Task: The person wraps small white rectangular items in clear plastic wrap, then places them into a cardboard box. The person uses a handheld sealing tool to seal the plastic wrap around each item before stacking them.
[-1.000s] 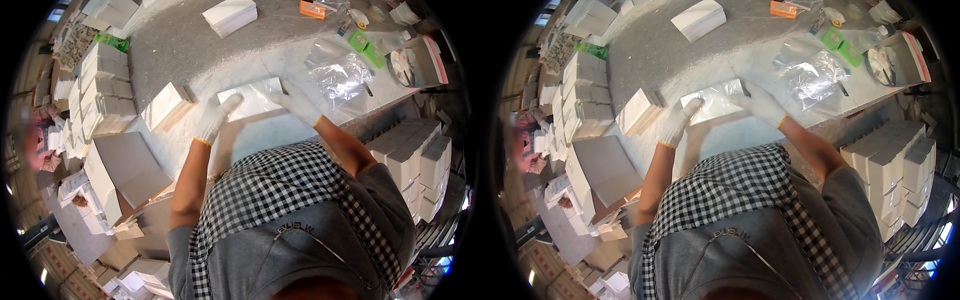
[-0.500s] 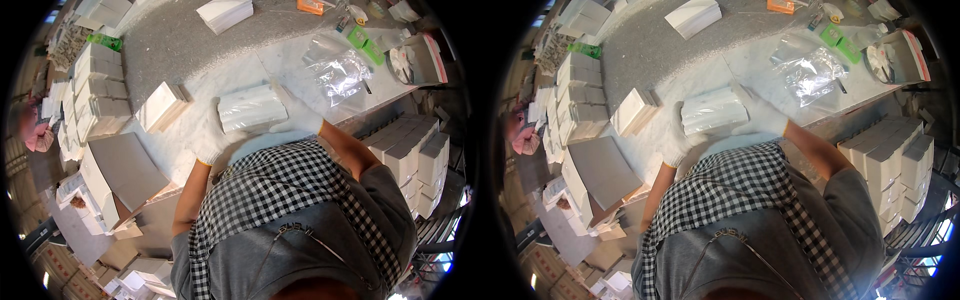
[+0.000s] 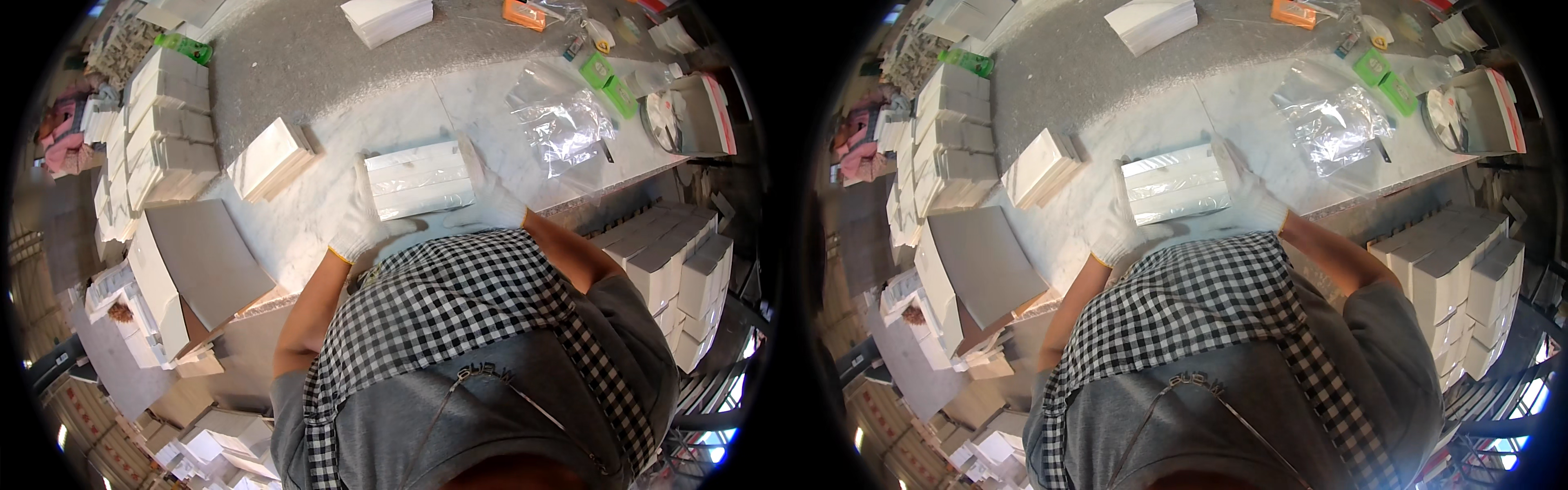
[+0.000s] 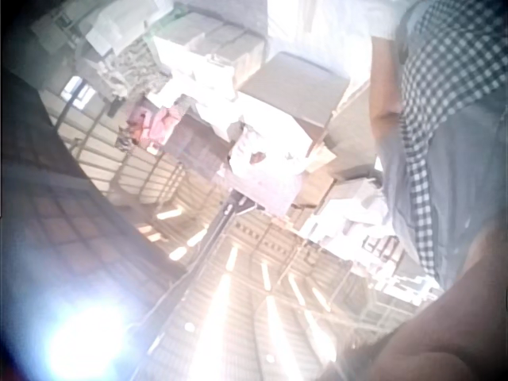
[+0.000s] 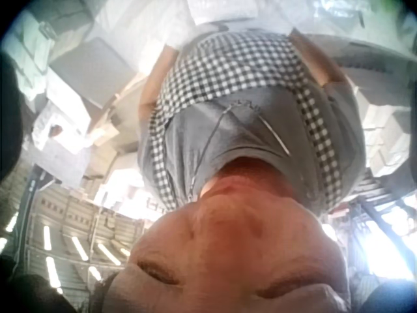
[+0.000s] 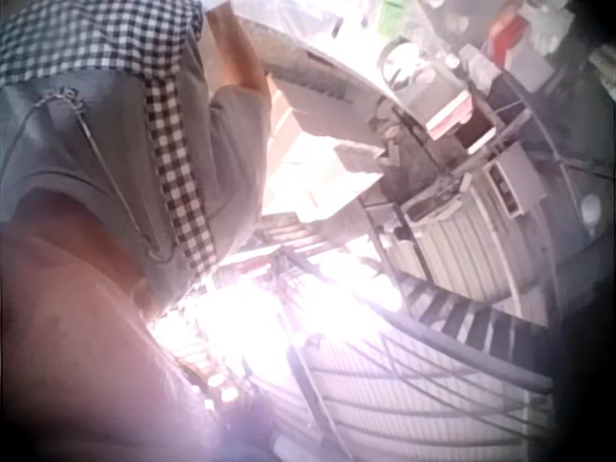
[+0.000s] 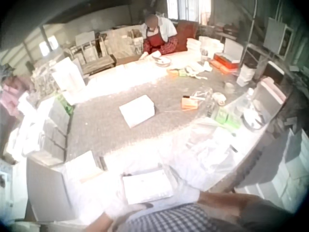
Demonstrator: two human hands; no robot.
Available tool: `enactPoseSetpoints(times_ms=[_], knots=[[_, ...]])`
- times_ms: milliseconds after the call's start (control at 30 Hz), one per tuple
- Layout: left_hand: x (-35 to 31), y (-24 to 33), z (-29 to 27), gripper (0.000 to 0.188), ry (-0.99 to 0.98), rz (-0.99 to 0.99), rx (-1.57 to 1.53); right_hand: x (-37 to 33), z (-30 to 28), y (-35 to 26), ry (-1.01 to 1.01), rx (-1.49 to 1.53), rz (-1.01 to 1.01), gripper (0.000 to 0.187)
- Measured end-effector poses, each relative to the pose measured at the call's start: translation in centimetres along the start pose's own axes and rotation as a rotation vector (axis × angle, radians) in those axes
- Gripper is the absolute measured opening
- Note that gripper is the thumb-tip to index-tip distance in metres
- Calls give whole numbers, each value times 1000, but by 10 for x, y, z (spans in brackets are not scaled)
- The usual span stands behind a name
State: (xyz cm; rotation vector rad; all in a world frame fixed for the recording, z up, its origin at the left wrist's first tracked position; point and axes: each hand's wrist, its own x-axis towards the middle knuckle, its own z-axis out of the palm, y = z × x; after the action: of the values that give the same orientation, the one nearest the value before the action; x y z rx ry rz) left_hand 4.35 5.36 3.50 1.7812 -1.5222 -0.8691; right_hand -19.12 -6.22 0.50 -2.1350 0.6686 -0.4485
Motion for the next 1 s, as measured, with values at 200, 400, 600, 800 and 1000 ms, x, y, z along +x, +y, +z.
enactPoseSetpoints(times_ms=[200, 400, 600, 800, 1000], knots=[[-5, 6, -7, 120, -16, -62, -286, 2, -2, 3, 27, -30, -65, 142], [10, 42, -35, 118, -63, 111, 327, 3, -14, 18, -115, -30, 1, 135], [31, 54, 2, 109, -88, 219, 631, 16, -14, 5, -172, -133, 97, 125], [3, 39, -29, 99, 24, 229, 381, 45, -23, -85, -240, -122, 120, 117], [-41, 19, -59, 93, 225, 72, 64, 94, -21, -140, -366, -541, -440, 107]])
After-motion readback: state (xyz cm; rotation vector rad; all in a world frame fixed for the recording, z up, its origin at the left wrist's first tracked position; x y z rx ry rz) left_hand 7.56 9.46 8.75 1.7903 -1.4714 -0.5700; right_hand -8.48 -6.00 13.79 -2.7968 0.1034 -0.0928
